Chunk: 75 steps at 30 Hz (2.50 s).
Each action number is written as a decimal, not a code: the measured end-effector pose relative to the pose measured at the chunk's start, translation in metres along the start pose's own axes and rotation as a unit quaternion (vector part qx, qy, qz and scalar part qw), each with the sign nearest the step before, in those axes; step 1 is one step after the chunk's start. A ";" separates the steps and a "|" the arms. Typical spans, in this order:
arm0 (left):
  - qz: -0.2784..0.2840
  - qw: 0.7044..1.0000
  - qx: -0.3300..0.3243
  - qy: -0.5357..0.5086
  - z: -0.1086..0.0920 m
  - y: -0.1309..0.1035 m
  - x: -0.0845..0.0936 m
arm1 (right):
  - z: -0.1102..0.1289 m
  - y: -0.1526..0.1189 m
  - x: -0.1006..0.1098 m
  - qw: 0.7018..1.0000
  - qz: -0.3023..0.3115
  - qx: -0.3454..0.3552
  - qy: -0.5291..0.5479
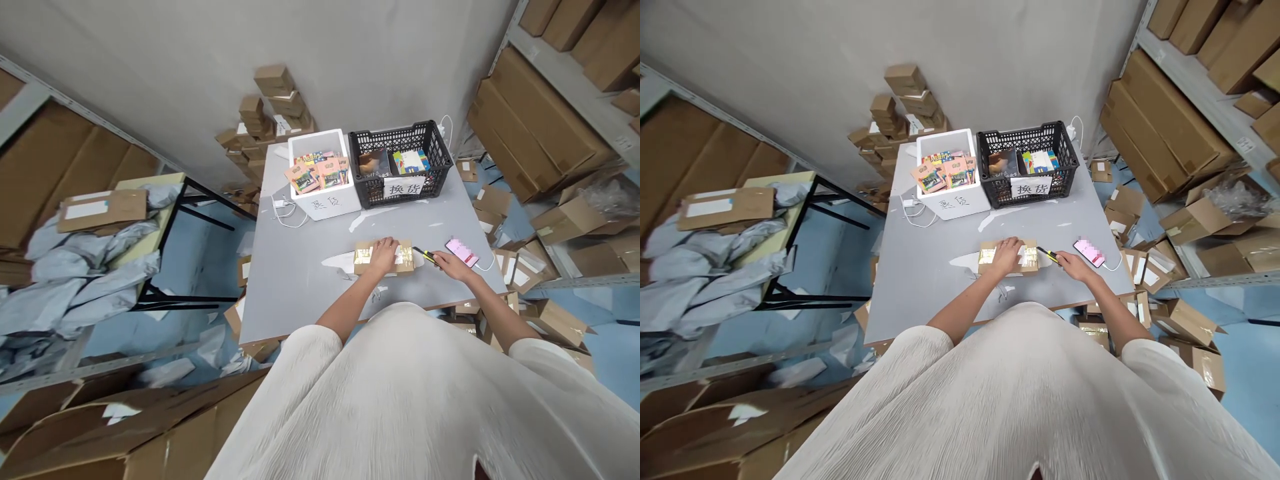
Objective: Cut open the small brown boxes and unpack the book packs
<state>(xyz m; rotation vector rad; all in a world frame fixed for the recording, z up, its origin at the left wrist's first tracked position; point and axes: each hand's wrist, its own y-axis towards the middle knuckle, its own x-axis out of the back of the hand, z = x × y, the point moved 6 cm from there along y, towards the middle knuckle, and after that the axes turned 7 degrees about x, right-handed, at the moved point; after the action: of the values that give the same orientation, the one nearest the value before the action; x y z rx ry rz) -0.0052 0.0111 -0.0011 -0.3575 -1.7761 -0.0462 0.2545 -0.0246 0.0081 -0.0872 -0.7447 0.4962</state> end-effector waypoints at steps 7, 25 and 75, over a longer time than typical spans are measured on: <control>0.023 1.000 0.003 0.003 0.010 0.012 -0.014 | 0.014 -0.005 -0.010 0.983 0.020 0.058 -0.175; -0.030 0.999 0.017 -0.026 0.010 -0.013 -0.027 | 0.007 0.000 -0.035 0.969 -0.054 0.053 -0.233; -0.059 0.978 0.161 -0.120 0.022 -0.013 -0.022 | 0.006 0.061 -0.049 0.995 -0.069 -0.022 0.073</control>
<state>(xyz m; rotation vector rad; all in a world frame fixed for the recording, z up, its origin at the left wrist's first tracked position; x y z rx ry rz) -0.0257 -0.0009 -0.0254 -0.0221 -2.0029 0.2055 0.1957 0.0061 -0.0335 -0.1114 -0.6148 0.3386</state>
